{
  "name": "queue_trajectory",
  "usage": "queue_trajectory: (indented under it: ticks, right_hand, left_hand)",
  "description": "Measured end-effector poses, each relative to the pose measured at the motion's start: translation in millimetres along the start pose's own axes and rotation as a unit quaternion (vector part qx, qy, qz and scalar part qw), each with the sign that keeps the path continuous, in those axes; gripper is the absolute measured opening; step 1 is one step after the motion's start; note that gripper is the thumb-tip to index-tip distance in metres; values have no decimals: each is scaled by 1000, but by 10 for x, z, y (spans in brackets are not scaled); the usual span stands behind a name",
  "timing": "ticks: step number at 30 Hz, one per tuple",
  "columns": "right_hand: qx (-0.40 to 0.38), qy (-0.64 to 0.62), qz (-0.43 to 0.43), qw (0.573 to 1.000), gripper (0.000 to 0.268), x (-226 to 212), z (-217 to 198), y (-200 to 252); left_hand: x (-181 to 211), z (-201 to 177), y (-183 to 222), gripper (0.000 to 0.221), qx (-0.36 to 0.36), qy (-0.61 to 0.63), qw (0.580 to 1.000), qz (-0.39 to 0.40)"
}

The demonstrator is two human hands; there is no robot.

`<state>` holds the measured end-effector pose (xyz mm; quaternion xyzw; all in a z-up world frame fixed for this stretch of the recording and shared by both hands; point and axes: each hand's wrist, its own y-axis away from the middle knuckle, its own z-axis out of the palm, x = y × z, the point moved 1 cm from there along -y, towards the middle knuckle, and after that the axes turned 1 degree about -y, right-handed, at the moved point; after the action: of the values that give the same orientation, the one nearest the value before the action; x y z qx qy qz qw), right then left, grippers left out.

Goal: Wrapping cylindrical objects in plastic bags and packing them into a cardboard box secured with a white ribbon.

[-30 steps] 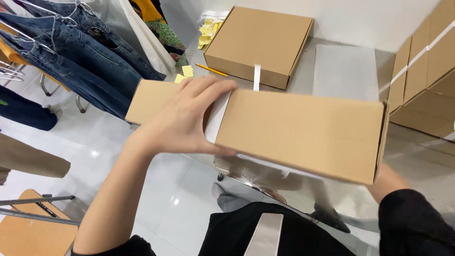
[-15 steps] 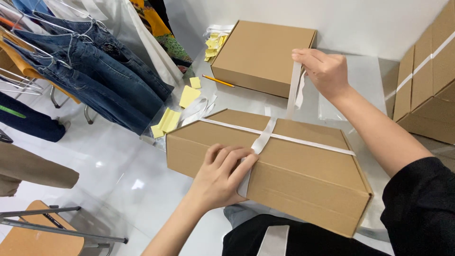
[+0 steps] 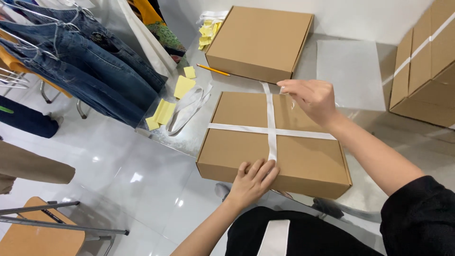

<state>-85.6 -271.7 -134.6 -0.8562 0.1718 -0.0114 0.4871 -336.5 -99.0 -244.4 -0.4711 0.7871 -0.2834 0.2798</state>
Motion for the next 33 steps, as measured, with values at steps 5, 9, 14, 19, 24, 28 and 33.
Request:
queue_trajectory:
  ticks: [5,9,14,19,24,28,33]
  right_hand:
    - [-29,9,-25,999,13,-482,-198,211]
    - [-109,47,-89,989,13,-768,-311,372]
    - [-207,30,-100,973,8,-830,-325,845]
    - [-261,-8,-111,959,12,-1024,-278,1190]
    - [-361,-76,-97,924,10,-1192,-177,1535]
    - [-441,-362,141,809,43,-1233,-239,1364]
    - [-426,-345,400,735,42,-956,-675,588]
  left_hand:
    - [173,-15,-160,38,4,-35,999,0]
    - [277,70,-232,36,-1,-47,999,-11]
    - [345,211,-114,35,-38,-17,999,-22]
    - [223,508,96,33,-66,51,996,-41]
    - [-47,613,-12,36,-127,123,977,-117]
    - [-159,751,-102,36,-147,112,972,-143]
    - [-306,647,-244,37,-211,159,936,-233]
